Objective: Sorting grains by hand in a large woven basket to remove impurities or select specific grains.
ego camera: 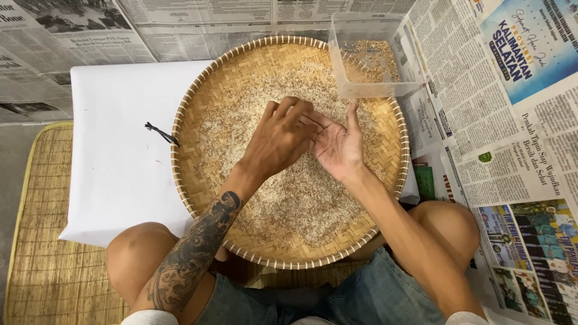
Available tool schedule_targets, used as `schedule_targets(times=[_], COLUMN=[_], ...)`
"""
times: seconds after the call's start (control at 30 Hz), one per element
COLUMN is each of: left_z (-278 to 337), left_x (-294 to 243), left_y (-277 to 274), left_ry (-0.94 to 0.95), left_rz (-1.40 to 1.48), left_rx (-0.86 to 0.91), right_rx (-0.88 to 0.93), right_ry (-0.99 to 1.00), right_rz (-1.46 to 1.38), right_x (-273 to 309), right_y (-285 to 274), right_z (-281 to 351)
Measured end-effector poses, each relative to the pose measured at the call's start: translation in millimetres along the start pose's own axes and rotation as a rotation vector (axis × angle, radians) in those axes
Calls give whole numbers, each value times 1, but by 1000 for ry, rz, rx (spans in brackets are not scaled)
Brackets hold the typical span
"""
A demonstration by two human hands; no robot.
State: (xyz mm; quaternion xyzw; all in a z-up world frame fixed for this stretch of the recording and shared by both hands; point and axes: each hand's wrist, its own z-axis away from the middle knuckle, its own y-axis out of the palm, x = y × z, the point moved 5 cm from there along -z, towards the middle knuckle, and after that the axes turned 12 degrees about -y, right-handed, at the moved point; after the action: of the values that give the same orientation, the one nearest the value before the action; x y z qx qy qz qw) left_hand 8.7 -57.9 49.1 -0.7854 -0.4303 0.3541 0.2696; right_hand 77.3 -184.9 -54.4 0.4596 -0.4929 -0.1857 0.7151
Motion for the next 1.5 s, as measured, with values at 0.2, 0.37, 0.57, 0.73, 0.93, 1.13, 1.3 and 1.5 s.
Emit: schedule_targets(times=[0.2, 0.37, 0.57, 0.73, 0.93, 1.13, 1.3, 1.5], left_z=[4, -1, 0, -3, -5, 8, -3, 85], left_x=[-8, 1, 4, -3, 34, 59, -9, -124], left_y=[11, 23, 25, 16, 4, -9, -60, -78], left_ry=[105, 55, -41, -89, -331, -419, -220, -80], left_rz=[-188, -264, -310, -257, -242, -209, 299, 590], left_rx=[136, 176, 231, 283, 194, 59, -72, -41], right_rx=[-76, -19, -2, -1, -204, 0, 46, 364], right_ry=[-30, -44, 40, 61, -89, -351, -597, -1154], right_rz=[81, 157, 280, 281, 208, 311, 1579, 1513], right_x=[-1, -12, -19, -33, 6, 109, 170, 130], right_y=[-3, -23, -7, -41, -19, 79, 93, 92], right_z=[3, -6, 2, -8, -3, -28, -53, -6])
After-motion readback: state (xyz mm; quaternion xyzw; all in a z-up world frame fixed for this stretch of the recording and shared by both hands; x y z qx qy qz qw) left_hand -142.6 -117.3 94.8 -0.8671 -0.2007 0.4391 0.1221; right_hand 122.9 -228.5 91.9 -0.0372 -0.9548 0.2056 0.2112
